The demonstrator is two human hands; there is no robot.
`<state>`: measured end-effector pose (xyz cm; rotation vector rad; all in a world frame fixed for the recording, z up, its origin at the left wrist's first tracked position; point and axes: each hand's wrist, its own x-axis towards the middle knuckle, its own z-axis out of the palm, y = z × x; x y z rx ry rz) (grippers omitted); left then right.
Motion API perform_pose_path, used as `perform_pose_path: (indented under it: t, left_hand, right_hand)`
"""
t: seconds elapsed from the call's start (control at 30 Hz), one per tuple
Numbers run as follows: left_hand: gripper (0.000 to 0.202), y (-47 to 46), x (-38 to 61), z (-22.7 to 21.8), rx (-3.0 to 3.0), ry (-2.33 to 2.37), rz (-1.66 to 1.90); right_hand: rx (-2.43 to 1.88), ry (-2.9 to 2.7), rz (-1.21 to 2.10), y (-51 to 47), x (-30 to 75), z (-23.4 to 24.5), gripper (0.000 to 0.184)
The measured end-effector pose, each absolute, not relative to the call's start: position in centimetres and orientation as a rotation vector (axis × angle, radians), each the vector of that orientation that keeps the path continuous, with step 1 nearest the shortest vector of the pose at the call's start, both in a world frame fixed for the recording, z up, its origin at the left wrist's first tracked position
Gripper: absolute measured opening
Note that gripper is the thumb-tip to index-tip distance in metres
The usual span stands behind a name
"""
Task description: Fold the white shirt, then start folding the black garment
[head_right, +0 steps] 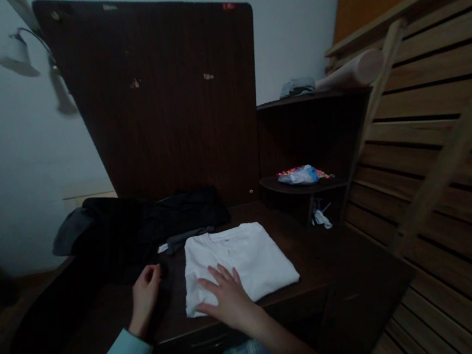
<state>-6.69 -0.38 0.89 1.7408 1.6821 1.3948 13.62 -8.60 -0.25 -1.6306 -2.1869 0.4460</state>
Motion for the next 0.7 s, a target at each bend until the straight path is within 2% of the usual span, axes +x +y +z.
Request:
perform_pose_path:
  t: [0.23,0.3,0.43,0.7]
  left_hand:
    - [0.03,-0.9,-6.2,1.5,1.818,1.661,1.347]
    - [0.031,-0.8,-6.2,1.4,1.832,1.661,1.347]
    - [0.031,-0.6,-6.3,1.1,1.836,1.669,1.352]
    - [0.029,-0.8,-6.2,1.2,1.876,1.652,1.337]
  right_hand:
    - [-1.892,-2.084,0.198,-6.3,22.4,1.3,0.042]
    - [-2.007,-2.081,0.103,-5.7,23.7,1.6,0.044]
    - [-2.2,-1.975,0.055,-5.8,23.0,1.0,0.059]
    - [-2.316,-1.849,-0.004,-5.4,21.8,-0.2,0.051]
